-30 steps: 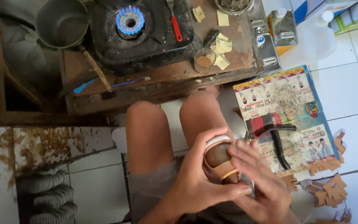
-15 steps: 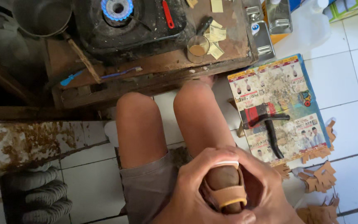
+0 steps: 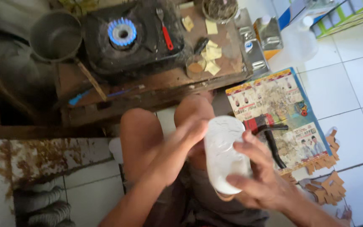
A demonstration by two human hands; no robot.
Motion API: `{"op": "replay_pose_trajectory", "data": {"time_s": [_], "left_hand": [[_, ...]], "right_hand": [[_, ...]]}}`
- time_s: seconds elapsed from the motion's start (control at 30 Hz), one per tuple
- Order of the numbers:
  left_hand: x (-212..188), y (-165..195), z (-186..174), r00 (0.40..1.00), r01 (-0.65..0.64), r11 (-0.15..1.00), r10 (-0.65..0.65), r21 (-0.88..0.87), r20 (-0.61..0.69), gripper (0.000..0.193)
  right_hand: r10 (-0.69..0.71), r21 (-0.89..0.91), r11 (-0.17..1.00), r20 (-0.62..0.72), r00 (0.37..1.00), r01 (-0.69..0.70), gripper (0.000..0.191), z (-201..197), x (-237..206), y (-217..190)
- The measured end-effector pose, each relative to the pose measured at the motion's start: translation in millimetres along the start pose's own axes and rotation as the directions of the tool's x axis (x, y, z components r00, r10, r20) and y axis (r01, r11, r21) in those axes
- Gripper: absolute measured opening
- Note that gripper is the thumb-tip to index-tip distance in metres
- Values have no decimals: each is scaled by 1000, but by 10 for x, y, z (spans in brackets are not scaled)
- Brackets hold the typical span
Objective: The person sits on the floor assembling a leather sandal. They hold the sandal upper, heat the white rubber sole over a gas burner, press the heated sole onto the upper, then trim the sole edge with a knife, repeating heating and pressing before trimming again.
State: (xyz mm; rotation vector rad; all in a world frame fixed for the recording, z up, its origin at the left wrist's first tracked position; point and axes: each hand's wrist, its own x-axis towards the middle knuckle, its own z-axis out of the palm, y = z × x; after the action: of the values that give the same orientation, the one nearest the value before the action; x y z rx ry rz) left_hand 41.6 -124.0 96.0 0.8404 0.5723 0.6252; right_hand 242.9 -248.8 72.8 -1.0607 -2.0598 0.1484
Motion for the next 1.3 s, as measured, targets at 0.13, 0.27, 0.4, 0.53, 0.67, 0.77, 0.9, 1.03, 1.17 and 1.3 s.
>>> {"op": "replay_pose_trajectory", "data": {"time_s": [0.13, 0.27, 0.4, 0.53, 0.67, 0.77, 0.9, 1.03, 1.17, 1.3], "left_hand": [[258, -47, -51, 942, 261, 965, -258, 15, 216, 57], [359, 114, 76, 964, -263, 761, 234, 594, 127, 43], [419, 135, 196, 909, -390, 438, 324, 810, 262, 45], [399, 13, 205, 866, -500, 533, 322, 682, 384, 48], [352, -46, 138, 885, -460, 466, 317, 756, 342, 55], [383, -65, 150, 850, -518, 422, 346, 744, 396, 58], [404, -89, 290, 892, -430, 354, 307, 830, 332, 53], [186, -8, 343, 891, -424, 258, 289, 868, 349, 53], [-251, 96, 222, 906, -89, 996, 70, 24, 417, 66], [-539, -309, 472, 969, 49, 764, 121, -644, 217, 75]], "right_hand": [[-272, -70, 959, 29, 962, 274, 66, 12, 3, 251], [413, 272, 878, -14, 911, -394, 80, -147, 176, 189], [589, 658, 488, 236, 773, -574, 81, -409, 423, 237], [657, 309, 553, 408, 634, -773, 61, -487, 616, 254], [683, 229, 625, 302, 664, -747, 52, -458, 722, 174], [727, 175, 581, 329, 603, -795, 59, -454, 737, 174], [724, 168, 563, 371, 581, -809, 65, -447, 661, 252], [616, 311, 633, 353, 704, -709, 61, -477, 527, 322], [272, 730, 529, 337, 901, -432, 46, -500, 379, 274], [362, 818, 339, 343, 867, -464, 58, -133, 250, 135]]}}
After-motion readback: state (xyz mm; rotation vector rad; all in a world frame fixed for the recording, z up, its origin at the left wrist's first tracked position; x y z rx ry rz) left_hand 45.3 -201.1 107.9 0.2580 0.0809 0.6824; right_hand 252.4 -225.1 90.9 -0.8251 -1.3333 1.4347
